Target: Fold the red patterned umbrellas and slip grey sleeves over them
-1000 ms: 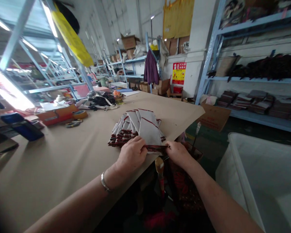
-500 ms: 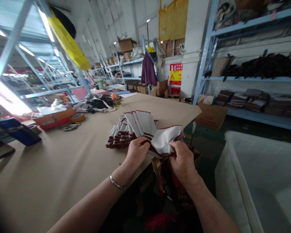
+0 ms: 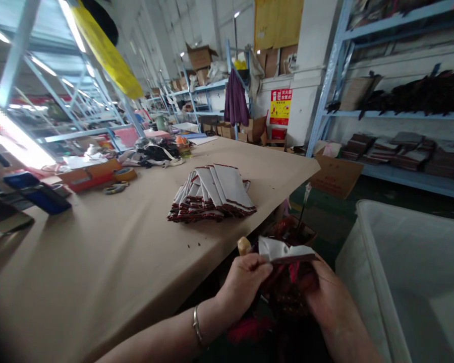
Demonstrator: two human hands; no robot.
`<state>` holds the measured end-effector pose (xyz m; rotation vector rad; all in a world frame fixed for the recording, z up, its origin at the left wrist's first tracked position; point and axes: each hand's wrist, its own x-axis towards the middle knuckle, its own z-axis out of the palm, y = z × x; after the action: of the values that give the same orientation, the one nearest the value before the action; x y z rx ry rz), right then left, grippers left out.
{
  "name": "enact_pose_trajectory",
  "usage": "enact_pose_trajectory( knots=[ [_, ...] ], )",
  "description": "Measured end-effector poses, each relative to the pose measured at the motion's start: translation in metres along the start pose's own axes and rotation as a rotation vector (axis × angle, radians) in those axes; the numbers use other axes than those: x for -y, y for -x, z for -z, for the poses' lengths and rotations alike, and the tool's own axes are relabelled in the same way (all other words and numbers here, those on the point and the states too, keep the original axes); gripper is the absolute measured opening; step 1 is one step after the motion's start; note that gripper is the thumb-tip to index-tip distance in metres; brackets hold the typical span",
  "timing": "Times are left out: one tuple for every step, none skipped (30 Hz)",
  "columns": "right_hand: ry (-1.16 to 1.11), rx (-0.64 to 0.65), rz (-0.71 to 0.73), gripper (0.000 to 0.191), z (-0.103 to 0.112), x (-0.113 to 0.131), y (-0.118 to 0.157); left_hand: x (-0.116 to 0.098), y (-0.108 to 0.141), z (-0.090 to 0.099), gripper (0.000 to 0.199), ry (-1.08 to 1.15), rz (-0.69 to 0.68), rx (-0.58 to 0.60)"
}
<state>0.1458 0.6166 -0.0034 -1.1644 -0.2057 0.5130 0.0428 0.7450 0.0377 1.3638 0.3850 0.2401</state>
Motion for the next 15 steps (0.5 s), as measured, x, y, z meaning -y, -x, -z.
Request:
enact_pose_trajectory(
  knots=[
    [-0.035,0.037,-0.099,0.011,-0.004,0.002,0.006,0.005,0.006,0.006,0.017,-0.058,0.031,0.096],
    [-0.064,0.076,-0.222,0.013,-0.008,0.002,0.013,0.006,0.011,0.013,0.021,-0.051,0.078,0.188],
    [-0.103,0.135,-0.368,0.016,-0.013,0.003,0.020,0.006,0.016,0.021,0.023,0.015,0.129,0.248],
    [-0.136,0.206,-0.501,0.019,-0.018,0.003,0.028,0.003,0.019,0.030,0.025,0.120,0.174,0.267],
    [-0.156,0.280,-0.593,0.023,-0.023,0.005,0.035,-0.002,0.021,0.038,0.026,0.230,0.210,0.256],
    [-0.157,0.347,-0.626,0.026,-0.029,0.007,0.039,-0.007,0.021,0.047,0.027,0.327,0.235,0.229],
    [-0.153,0.409,-0.612,0.030,-0.035,0.011,0.039,-0.012,0.019,0.056,0.027,0.401,0.251,0.201],
    [-0.154,0.463,-0.572,0.034,-0.043,0.016,0.035,-0.018,0.015,0.064,0.026,0.460,0.255,0.178],
    [-0.161,0.504,-0.523,0.037,-0.050,0.021,0.026,-0.022,0.008,0.071,0.025,0.512,0.244,0.153],
    [-0.173,0.526,-0.475,0.039,-0.059,0.026,0.013,-0.026,0.000,0.077,0.023,0.554,0.223,0.127],
    [-0.184,0.523,-0.439,0.038,-0.066,0.029,-0.003,-0.027,-0.009,0.082,0.021,0.583,0.199,0.094],
    [-0.193,0.502,-0.415,0.034,-0.073,0.028,-0.022,-0.027,-0.019,0.086,0.018,0.593,0.183,0.048],
    [-0.193,0.471,-0.402,0.030,-0.078,0.024,-0.041,-0.023,-0.029,0.089,0.015,0.582,0.183,0.000],
    [-0.172,0.436,-0.393,0.024,-0.081,0.015,-0.058,-0.016,-0.039,0.091,0.012,0.560,0.200,-0.045],
    [-0.133,0.410,-0.388,0.020,-0.081,0.002,-0.072,-0.006,-0.047,0.092,0.010,0.534,0.229,-0.081]
  ],
)
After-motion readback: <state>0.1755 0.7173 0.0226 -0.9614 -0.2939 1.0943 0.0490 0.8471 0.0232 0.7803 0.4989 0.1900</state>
